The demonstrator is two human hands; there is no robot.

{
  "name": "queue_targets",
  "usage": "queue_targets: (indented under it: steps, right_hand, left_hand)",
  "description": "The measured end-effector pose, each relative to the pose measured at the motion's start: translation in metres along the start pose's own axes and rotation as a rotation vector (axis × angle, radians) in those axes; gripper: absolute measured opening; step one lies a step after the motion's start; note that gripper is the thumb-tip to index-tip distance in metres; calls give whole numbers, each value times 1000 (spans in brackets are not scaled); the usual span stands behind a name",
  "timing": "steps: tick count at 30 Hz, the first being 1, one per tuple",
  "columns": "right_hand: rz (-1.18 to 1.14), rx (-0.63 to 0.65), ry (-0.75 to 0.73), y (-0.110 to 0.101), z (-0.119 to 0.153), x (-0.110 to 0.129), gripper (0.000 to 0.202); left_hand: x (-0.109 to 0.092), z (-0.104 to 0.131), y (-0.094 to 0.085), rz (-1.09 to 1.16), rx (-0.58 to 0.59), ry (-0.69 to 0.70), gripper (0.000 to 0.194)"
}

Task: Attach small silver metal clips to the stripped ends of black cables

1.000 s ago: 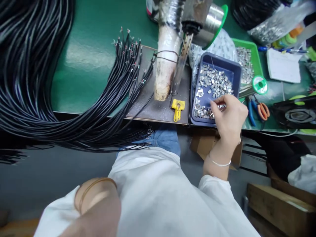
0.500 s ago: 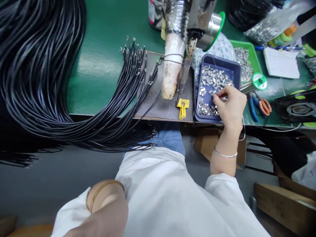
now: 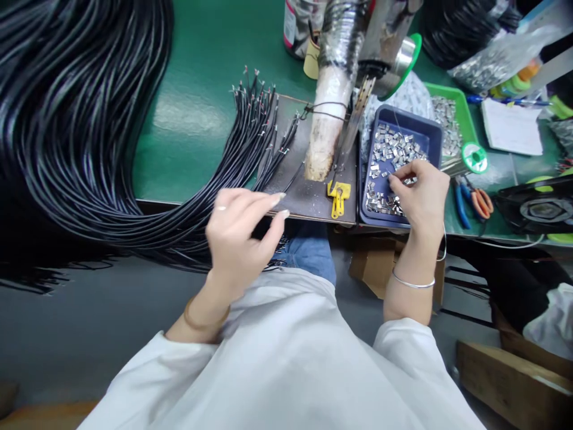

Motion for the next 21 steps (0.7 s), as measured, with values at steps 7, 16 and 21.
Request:
queue_targets:
  steps: [7, 16, 21]
  right_hand:
    - [12, 50, -21, 3, 3, 0, 13]
    - [-577, -142, -153, -20, 52, 59, 18]
    - [-622, -291, -232, -12, 92, 94, 13]
  left_hand:
    - [18, -22, 24, -264, -1, -22, 16]
    - [-28, -10, 66, 908, 783, -124, 16]
    - [-10, -18, 87, 1346, 515, -518, 15]
Point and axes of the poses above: each hand's wrist, its own z-axis away from the middle knuckle, its own y-axis out of the palm, x = y × z, the point moved 6 cm from there along -z, towards the middle knuckle, and after that the axes turned 3 degrees about x, right-handed, at the moved point
